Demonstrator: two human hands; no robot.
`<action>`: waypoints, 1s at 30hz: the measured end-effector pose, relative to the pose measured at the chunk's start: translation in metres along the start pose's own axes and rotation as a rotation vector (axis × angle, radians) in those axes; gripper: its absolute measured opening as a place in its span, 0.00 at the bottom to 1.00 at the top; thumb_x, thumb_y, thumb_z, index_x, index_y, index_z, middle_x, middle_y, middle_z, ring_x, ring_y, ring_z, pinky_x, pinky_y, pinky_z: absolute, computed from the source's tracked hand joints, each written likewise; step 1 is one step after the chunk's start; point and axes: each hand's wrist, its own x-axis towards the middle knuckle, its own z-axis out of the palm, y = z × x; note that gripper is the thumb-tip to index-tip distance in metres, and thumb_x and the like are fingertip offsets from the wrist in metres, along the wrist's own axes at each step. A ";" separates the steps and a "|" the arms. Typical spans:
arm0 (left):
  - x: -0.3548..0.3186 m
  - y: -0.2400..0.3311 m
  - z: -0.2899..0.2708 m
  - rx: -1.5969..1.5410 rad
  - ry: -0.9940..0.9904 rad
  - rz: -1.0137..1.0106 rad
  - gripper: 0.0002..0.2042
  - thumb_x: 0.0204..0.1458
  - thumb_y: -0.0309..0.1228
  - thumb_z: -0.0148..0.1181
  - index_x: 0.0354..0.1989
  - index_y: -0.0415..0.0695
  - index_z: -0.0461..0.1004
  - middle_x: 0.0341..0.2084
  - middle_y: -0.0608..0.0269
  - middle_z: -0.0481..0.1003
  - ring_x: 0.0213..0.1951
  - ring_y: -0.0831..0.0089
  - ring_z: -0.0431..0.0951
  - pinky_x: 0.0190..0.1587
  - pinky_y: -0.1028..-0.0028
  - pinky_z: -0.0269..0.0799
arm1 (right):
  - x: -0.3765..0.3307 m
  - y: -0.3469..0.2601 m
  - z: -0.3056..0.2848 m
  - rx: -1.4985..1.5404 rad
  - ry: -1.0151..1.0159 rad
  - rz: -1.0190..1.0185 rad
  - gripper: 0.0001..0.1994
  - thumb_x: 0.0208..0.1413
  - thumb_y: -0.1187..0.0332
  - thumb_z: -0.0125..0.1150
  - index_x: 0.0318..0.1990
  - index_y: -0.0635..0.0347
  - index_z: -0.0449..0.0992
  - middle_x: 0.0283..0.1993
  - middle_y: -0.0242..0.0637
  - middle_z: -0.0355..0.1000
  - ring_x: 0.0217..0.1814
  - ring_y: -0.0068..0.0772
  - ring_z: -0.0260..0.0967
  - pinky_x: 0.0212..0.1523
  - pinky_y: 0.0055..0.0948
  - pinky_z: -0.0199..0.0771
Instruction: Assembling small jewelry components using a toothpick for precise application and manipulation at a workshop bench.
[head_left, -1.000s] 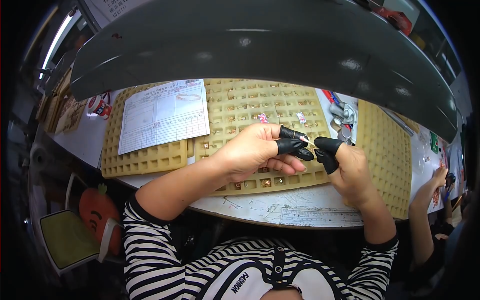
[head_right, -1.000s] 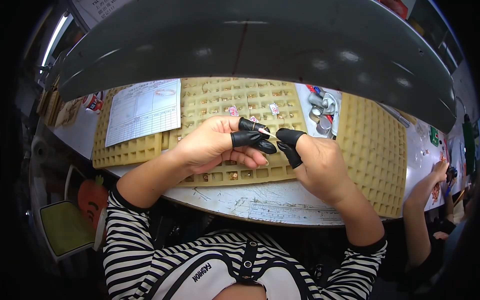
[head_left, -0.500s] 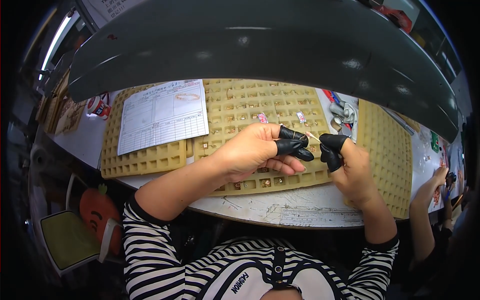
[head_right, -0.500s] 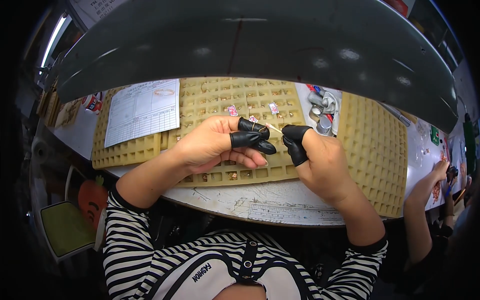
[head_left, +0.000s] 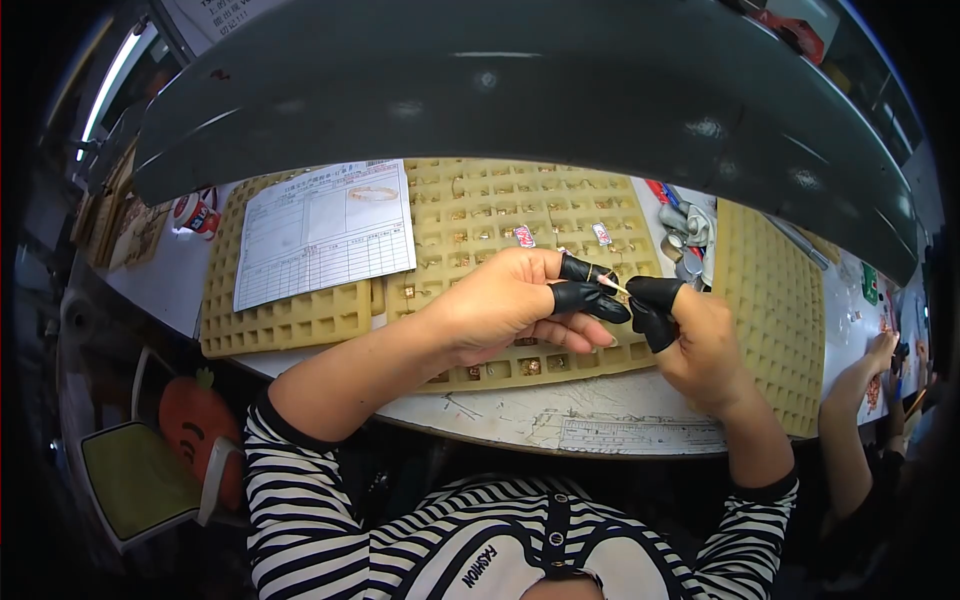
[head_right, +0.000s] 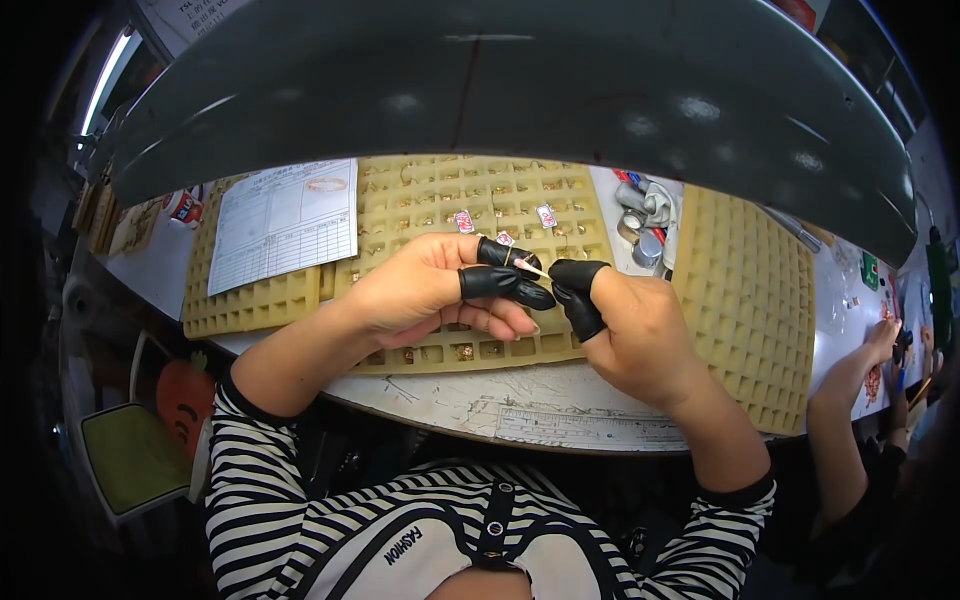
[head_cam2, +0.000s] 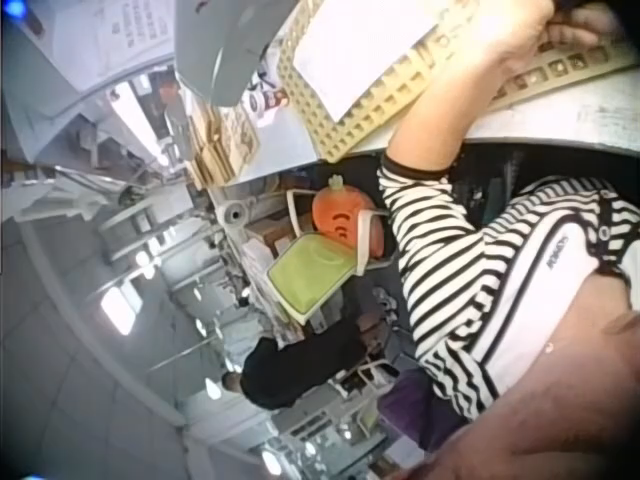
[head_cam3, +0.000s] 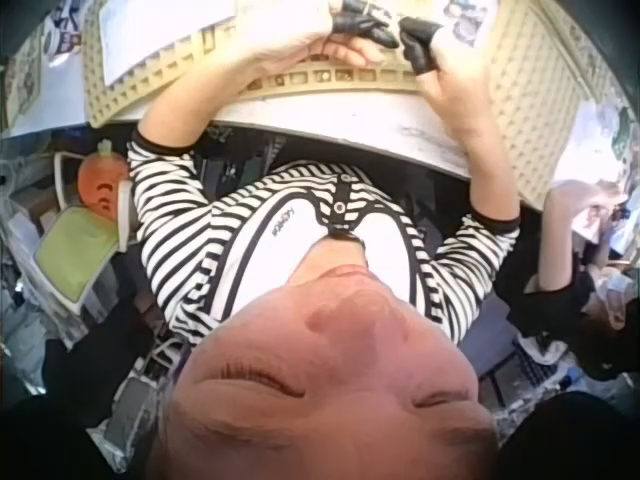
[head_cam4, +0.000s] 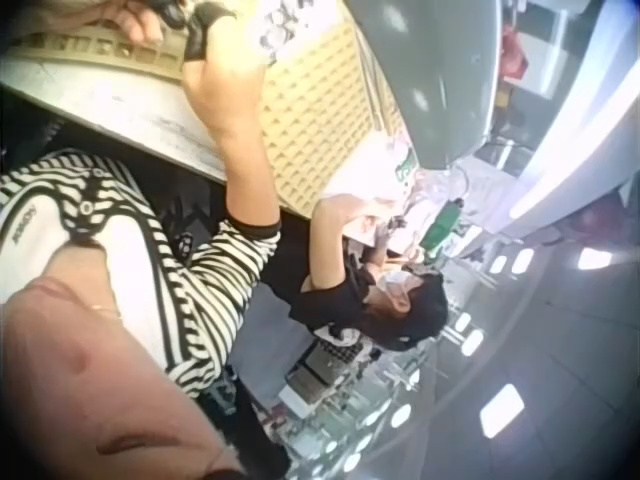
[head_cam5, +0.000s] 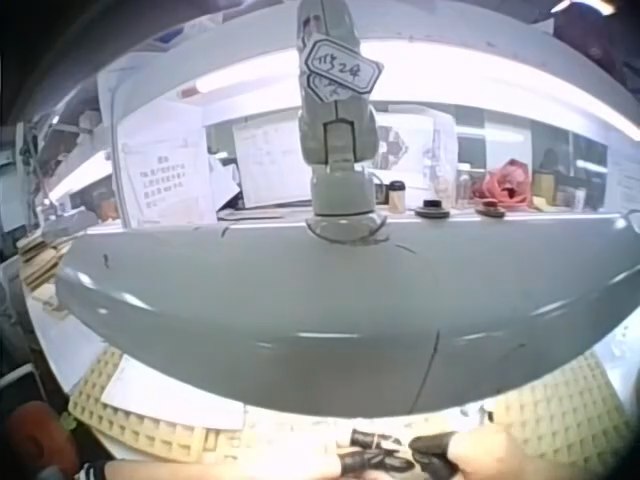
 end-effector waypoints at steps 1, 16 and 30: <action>0.000 0.000 -0.001 0.001 -0.007 -0.006 0.09 0.55 0.26 0.50 0.42 0.35 0.70 0.35 0.54 0.74 0.35 0.71 0.78 0.37 0.78 0.77 | 0.000 0.001 0.001 -0.010 -0.023 -0.007 0.08 0.44 0.81 0.57 0.34 0.66 0.71 0.22 0.43 0.70 0.22 0.40 0.70 0.22 0.30 0.67; 0.000 0.002 0.002 -0.005 0.031 -0.002 0.09 0.55 0.26 0.50 0.41 0.36 0.70 0.33 0.55 0.75 0.34 0.71 0.78 0.36 0.79 0.77 | -0.001 0.007 0.001 0.036 0.051 0.048 0.09 0.43 0.81 0.57 0.35 0.65 0.71 0.22 0.43 0.70 0.22 0.39 0.70 0.22 0.29 0.67; -0.001 0.001 -0.001 0.028 0.016 -0.009 0.09 0.55 0.27 0.50 0.41 0.36 0.70 0.35 0.55 0.74 0.34 0.71 0.78 0.36 0.80 0.76 | -0.001 0.003 0.000 0.078 0.011 0.030 0.09 0.44 0.82 0.56 0.35 0.66 0.71 0.22 0.42 0.70 0.20 0.39 0.69 0.22 0.29 0.66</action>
